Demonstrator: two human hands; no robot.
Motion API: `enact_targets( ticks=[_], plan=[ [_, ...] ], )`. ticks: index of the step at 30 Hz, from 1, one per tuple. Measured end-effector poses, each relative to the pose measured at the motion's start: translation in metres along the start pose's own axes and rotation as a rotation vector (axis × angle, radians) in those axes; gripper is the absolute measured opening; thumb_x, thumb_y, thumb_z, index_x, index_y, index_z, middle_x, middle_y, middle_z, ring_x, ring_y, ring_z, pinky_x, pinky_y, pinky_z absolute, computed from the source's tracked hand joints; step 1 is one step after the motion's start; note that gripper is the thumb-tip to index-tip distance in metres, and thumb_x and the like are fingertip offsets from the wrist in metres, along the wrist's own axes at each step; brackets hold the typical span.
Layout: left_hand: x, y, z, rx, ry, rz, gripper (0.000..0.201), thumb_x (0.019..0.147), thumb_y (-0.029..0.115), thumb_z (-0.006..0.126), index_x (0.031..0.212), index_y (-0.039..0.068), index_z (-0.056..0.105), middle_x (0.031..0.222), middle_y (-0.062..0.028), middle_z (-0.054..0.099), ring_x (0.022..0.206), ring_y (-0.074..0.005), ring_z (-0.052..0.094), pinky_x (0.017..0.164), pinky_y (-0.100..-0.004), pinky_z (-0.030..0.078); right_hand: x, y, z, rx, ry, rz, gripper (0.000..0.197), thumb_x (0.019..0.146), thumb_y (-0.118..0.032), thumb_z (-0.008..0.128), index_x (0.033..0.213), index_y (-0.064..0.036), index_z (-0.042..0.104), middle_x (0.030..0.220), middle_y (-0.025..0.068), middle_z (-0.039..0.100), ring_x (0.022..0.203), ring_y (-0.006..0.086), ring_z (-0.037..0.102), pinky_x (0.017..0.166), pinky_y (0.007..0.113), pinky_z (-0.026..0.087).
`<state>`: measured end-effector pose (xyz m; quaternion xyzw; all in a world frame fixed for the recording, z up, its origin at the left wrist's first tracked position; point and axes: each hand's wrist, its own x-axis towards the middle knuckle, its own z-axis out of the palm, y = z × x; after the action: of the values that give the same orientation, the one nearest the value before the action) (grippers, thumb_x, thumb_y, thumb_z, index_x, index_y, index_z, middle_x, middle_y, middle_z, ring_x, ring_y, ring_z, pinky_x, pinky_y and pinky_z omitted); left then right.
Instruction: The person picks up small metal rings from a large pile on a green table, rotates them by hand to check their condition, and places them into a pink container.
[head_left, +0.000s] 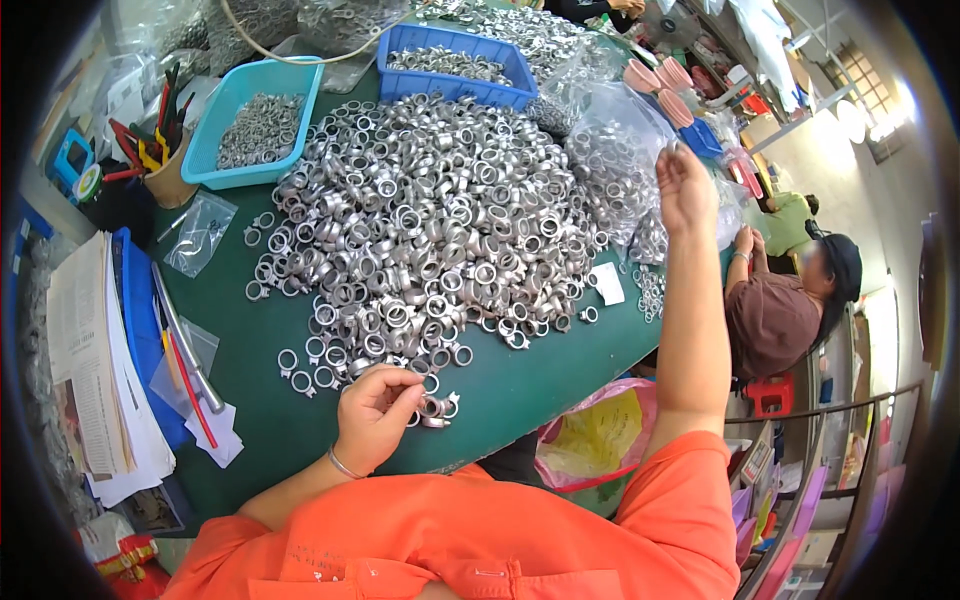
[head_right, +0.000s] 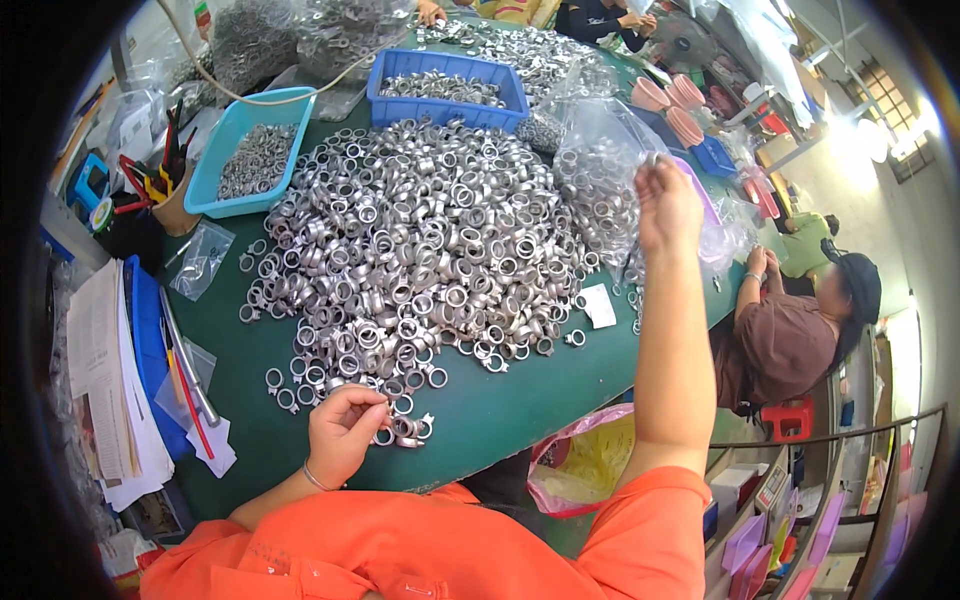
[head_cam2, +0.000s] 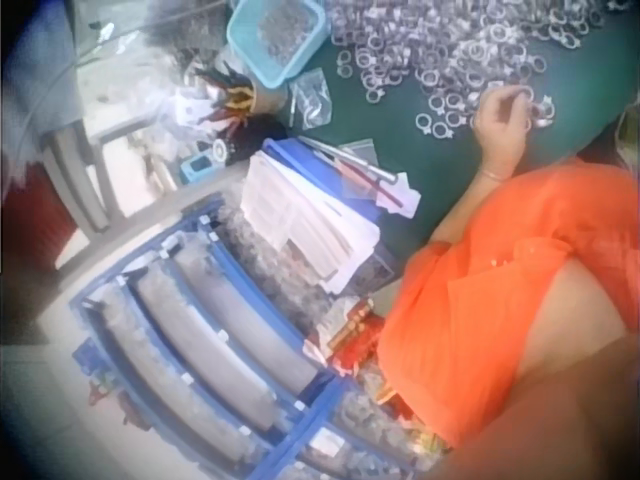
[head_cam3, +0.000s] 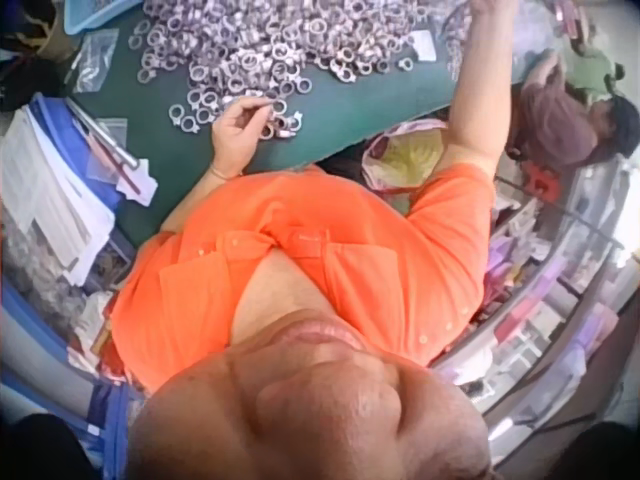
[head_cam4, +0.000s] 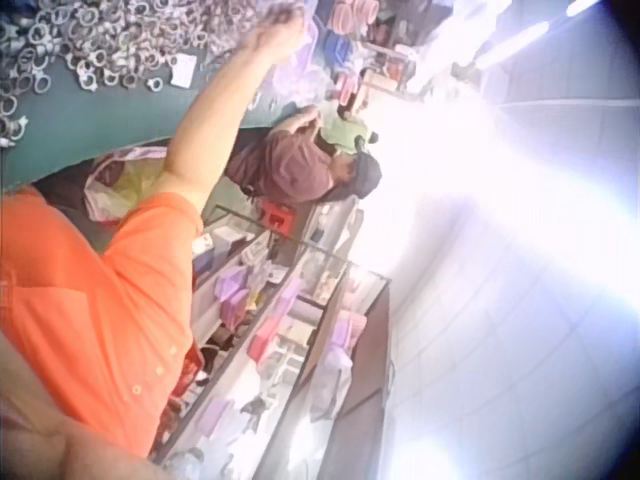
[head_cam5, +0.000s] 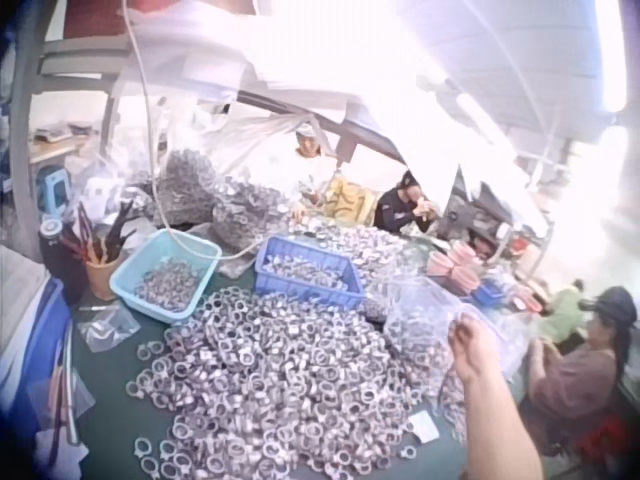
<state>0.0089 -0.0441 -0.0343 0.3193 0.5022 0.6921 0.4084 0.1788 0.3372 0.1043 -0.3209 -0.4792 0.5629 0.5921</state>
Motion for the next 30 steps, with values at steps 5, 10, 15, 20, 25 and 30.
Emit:
enact_targets(
  ticks=[5,10,15,20,25,30],
  plan=[
    [-0.001,-0.004,-0.002,-0.011,0.011,-0.023,0.009,0.083,-0.005,0.054,0.091,-0.003,0.056,0.086,-0.0064,0.056,0.071,-0.0104,0.058,0.064,-0.0209,0.048,0.025,-0.015,-0.018,-0.002,0.071,0.083,0.038,0.082,0.010,0.034,0.118,0.0192,0.026,0.113,0.0337,0.043,0.104,0.0418,0.052,0.088,0.040,0.049],
    [-0.004,-0.007,-0.006,0.014,0.016,-0.025,0.009,0.083,-0.004,0.053,0.092,-0.003,0.056,0.084,-0.0062,0.057,0.071,-0.0100,0.057,0.064,-0.0212,0.046,-0.019,-0.001,-0.017,-0.177,-0.020,-0.051,0.038,0.080,0.010,0.038,0.118,0.0137,0.038,0.110,0.0242,0.053,0.097,0.0297,0.057,0.082,0.035,0.050],
    [-0.001,-0.006,-0.002,0.007,0.047,0.006,0.012,0.083,-0.005,0.053,0.094,-0.002,0.056,0.086,-0.0054,0.056,0.071,-0.0086,0.057,0.061,-0.0194,0.045,-0.172,0.030,0.012,-0.906,-0.575,0.005,0.010,0.078,-0.004,0.058,0.087,-0.0036,0.064,0.077,0.0008,0.061,0.068,0.0069,0.053,0.059,0.022,0.043],
    [-0.001,-0.008,-0.003,-0.016,0.043,-0.001,0.009,0.082,-0.004,0.056,0.091,-0.003,0.058,0.087,-0.0040,0.055,0.074,-0.0079,0.058,0.064,-0.0188,0.047,-0.256,0.088,0.022,-1.064,-0.956,-0.269,0.013,0.068,-0.001,0.065,0.080,-0.0023,0.061,0.080,0.0105,0.056,0.070,0.0288,0.057,0.060,0.035,0.047],
    [0.000,-0.011,-0.001,0.009,0.037,0.055,0.010,0.081,-0.004,0.057,0.091,-0.003,0.059,0.087,-0.0049,0.055,0.070,-0.0089,0.059,0.062,-0.0191,0.048,-0.272,0.096,0.018,-0.785,-0.814,0.075,0.013,0.077,0.002,0.061,0.089,-0.0022,0.058,0.075,0.0081,0.058,0.067,0.0189,0.058,0.061,0.026,0.045],
    [-0.001,-0.008,-0.003,0.077,-0.090,-0.018,0.012,0.081,-0.005,0.057,0.092,-0.004,0.058,0.093,-0.0079,0.053,0.079,-0.0107,0.056,0.066,-0.0211,0.048,-0.294,0.088,0.021,-0.348,-0.687,0.378,0.005,0.078,0.002,0.060,0.082,0.0009,0.058,0.076,0.0066,0.059,0.067,0.0143,0.056,0.061,0.024,0.044]
  ],
)
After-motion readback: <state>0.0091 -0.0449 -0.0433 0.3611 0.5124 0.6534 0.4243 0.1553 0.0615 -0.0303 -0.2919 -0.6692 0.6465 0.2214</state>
